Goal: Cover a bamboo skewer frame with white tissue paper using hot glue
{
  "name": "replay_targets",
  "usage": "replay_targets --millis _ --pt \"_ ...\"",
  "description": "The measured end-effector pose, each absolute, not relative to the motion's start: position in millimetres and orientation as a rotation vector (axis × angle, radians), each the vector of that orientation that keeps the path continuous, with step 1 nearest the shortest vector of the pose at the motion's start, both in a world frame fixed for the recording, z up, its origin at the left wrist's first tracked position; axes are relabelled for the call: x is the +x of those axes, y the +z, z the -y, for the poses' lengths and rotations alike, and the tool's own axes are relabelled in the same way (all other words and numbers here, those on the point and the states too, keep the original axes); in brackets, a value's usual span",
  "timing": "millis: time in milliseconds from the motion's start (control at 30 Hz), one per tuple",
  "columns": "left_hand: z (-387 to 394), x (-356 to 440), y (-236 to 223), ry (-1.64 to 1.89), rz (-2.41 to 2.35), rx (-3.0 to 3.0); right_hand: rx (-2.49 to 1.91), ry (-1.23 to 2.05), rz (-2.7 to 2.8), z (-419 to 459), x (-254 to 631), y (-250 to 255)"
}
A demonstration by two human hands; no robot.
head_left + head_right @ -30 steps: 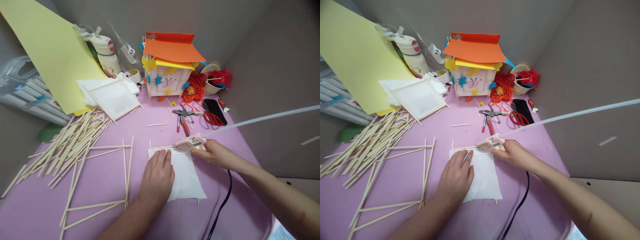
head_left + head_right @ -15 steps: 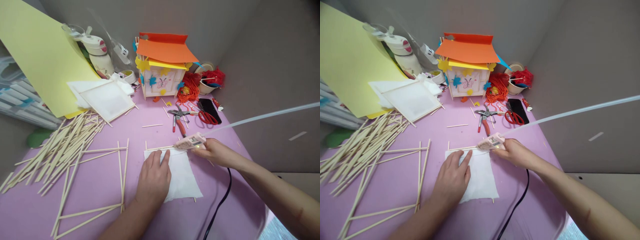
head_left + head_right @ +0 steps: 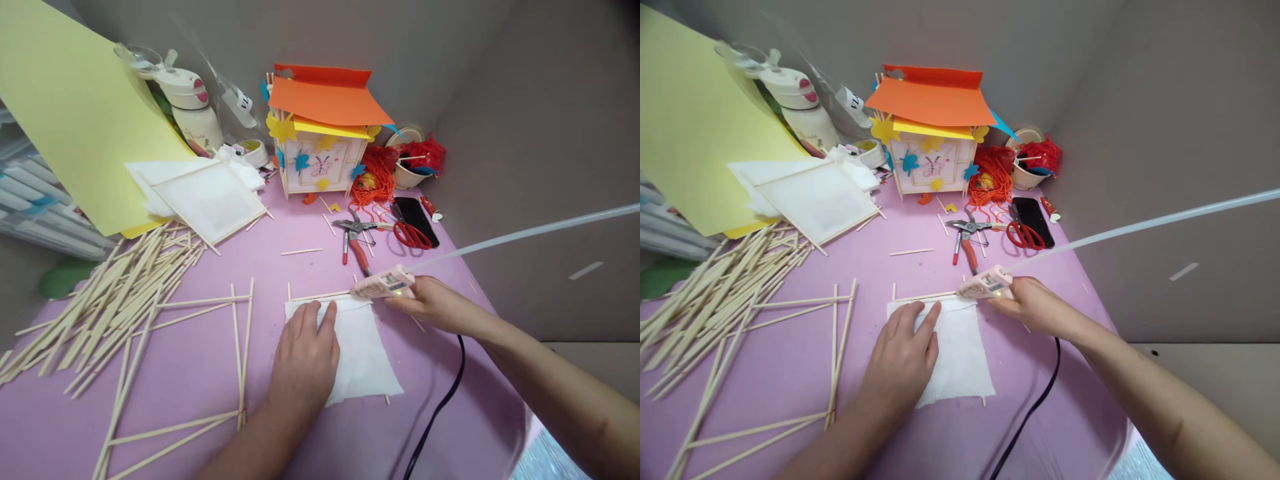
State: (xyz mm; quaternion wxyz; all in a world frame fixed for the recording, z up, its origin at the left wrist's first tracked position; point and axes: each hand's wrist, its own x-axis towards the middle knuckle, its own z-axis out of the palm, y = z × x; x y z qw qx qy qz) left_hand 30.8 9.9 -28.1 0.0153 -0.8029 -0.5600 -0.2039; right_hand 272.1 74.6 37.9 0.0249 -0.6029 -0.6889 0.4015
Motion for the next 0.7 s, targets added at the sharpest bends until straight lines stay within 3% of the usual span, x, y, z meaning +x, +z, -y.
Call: replay_targets --millis 300,700 --pt "-9.6 30.3 -29.6 -0.639 1.736 -2.502 -1.852 1.206 2.128 -70.3 273.2 36.3" --pt "-9.4 30.5 -31.7 -0.644 1.743 -2.508 -1.955 0.925 2.304 -63.9 273.8 40.9"
